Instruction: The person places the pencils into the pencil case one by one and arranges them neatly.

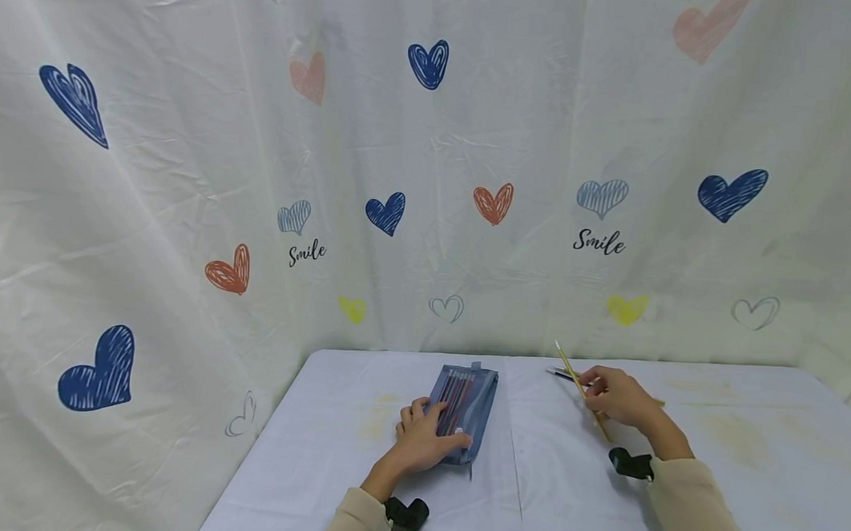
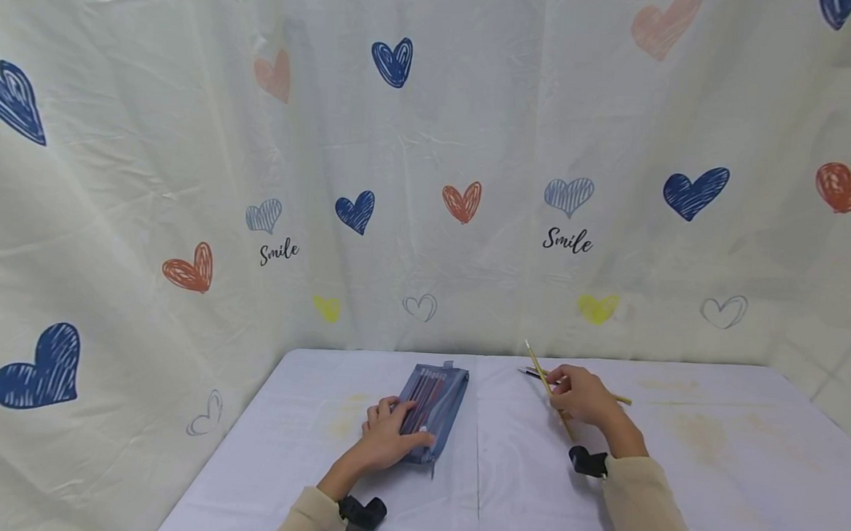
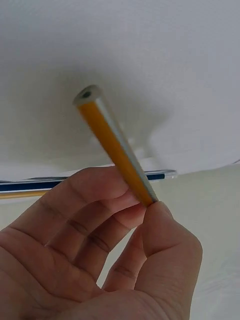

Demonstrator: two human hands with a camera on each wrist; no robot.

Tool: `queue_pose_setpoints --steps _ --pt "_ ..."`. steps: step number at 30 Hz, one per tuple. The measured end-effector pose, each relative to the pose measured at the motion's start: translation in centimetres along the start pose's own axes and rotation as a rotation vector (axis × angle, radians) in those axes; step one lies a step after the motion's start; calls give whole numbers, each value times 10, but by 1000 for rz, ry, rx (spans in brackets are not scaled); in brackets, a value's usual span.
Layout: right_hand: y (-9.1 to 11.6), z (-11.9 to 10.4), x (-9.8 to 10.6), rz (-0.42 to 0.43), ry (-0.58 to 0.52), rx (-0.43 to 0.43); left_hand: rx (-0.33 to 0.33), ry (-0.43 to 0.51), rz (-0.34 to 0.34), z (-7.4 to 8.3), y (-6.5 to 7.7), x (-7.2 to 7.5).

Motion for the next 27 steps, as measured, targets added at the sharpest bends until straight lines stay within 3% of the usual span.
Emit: queue_pose_setpoints --steps 10,27 --pt "-1 -6 -7 -39 -88 15 0 3 1 -3 -2 -1" --pt "-4 -12 -22 -124 -185 21 -12 -23 -19 8 9 5"
Point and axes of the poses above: each hand's wrist, its own y-axis away from the middle knuckle, its own x-axis out of the back of the hand, z = x × y, the point moved 6 cm from there along -y, towards the middle knuckle, and after that the axes turned 15 degrees about -z, right-handed, at the moved point
